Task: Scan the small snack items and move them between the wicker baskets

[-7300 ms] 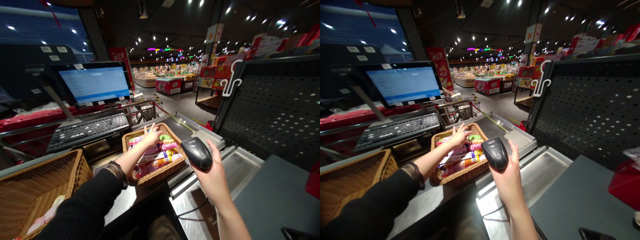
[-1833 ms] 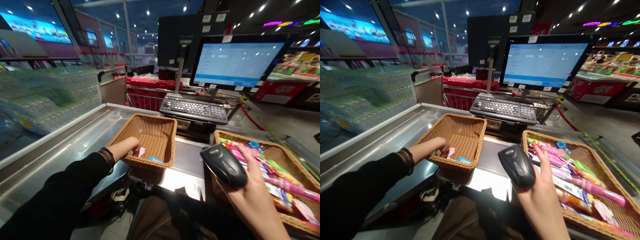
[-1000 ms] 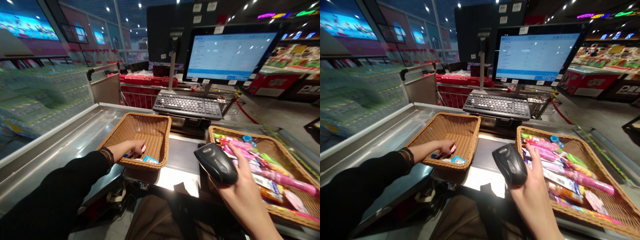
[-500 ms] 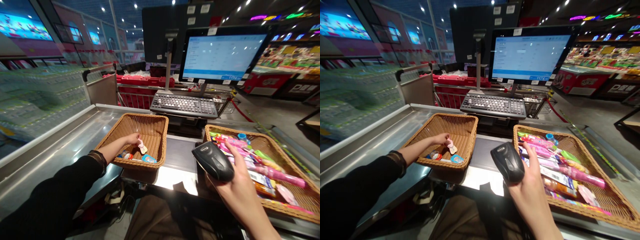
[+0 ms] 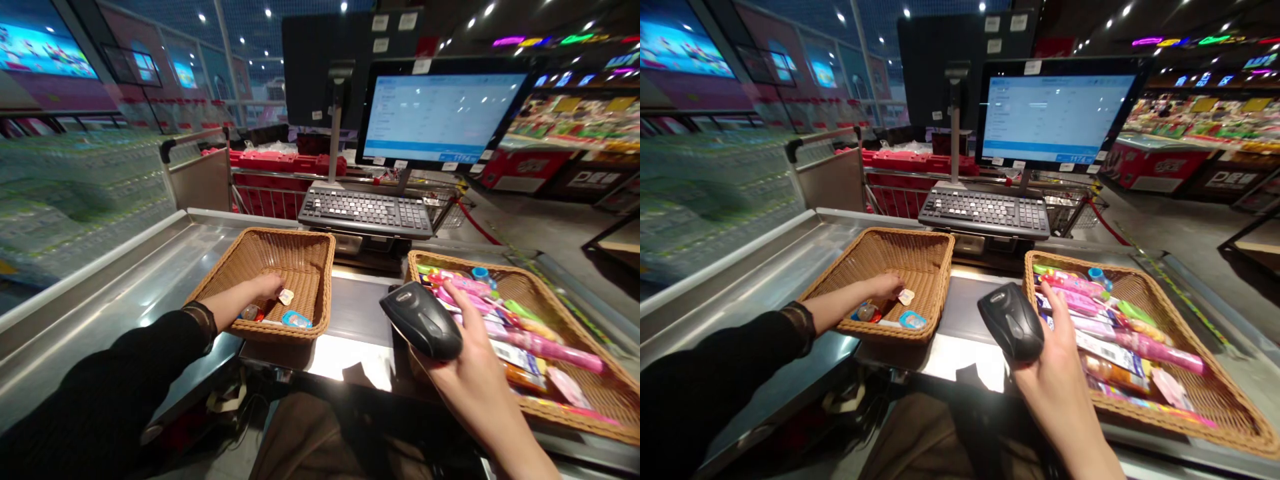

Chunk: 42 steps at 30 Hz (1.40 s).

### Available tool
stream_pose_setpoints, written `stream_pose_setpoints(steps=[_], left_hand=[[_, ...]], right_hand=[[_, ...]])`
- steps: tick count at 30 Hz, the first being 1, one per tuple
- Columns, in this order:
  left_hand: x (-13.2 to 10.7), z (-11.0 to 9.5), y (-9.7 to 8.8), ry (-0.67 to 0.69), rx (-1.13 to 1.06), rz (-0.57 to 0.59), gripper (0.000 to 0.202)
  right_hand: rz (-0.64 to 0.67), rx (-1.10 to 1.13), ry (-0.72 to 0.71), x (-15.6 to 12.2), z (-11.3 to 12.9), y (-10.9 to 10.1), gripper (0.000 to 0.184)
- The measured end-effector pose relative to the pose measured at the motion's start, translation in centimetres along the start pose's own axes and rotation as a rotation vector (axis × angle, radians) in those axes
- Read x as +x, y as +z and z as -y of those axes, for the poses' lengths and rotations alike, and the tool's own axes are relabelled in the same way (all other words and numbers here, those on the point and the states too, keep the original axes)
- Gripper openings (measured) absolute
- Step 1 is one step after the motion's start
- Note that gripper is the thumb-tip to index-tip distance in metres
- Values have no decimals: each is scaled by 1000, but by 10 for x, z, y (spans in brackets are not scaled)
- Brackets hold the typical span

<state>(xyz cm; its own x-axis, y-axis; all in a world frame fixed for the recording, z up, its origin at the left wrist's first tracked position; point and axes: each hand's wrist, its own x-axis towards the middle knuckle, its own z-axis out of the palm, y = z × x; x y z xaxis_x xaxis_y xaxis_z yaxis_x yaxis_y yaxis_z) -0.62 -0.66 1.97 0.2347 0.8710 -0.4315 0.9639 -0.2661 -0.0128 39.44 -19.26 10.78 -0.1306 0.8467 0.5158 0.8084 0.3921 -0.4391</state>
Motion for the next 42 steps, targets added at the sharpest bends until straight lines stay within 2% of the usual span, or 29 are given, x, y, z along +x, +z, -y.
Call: stream_pose_setpoints(steps=[3, 5, 7, 11, 15, 20, 25, 29, 33, 37, 42], left_hand=[[-7, -1, -7, -8, 72, -25, 27], [-13, -1, -15, 18, 102, -84, 21], [-19, -1, -24, 48, 102, -194, 18], [-33, -7, -45, 74, 46, -439, 24], [-46, -19, -67, 139, 11, -640, 29], [-59, -51, -99, 254, 26, -859, 31], [-72, -109, -120, 425, 171, -1040, 36], [-76, -155, -127, 537, 213, -1112, 34], [-74, -190, -133, 614, 241, -1130, 33], [-68, -212, -136, 667, 260, -1140, 33], [-61, -226, -136, 718, 229, -1145, 32]], right_hand=[[7, -5, 8, -1, 0, -1, 41], [10, -8, 17, -2, 1, -2, 39], [-3, -9, 34, -1, 5, -3, 35], [-70, 22, 77, 1, 14, -7, 29], [-85, 37, 87, 1, 11, -12, 30], [-120, 13, 54, -3, 0, -22, 34], [-203, -15, 87, -6, 9, -37, 41], [-243, -26, 110, -12, 13, -44, 39], [-207, -72, 125, -21, 7, -46, 47], [-181, -112, 167, -29, 5, -50, 47], [-183, -110, 219, -34, 9, -55, 44]])
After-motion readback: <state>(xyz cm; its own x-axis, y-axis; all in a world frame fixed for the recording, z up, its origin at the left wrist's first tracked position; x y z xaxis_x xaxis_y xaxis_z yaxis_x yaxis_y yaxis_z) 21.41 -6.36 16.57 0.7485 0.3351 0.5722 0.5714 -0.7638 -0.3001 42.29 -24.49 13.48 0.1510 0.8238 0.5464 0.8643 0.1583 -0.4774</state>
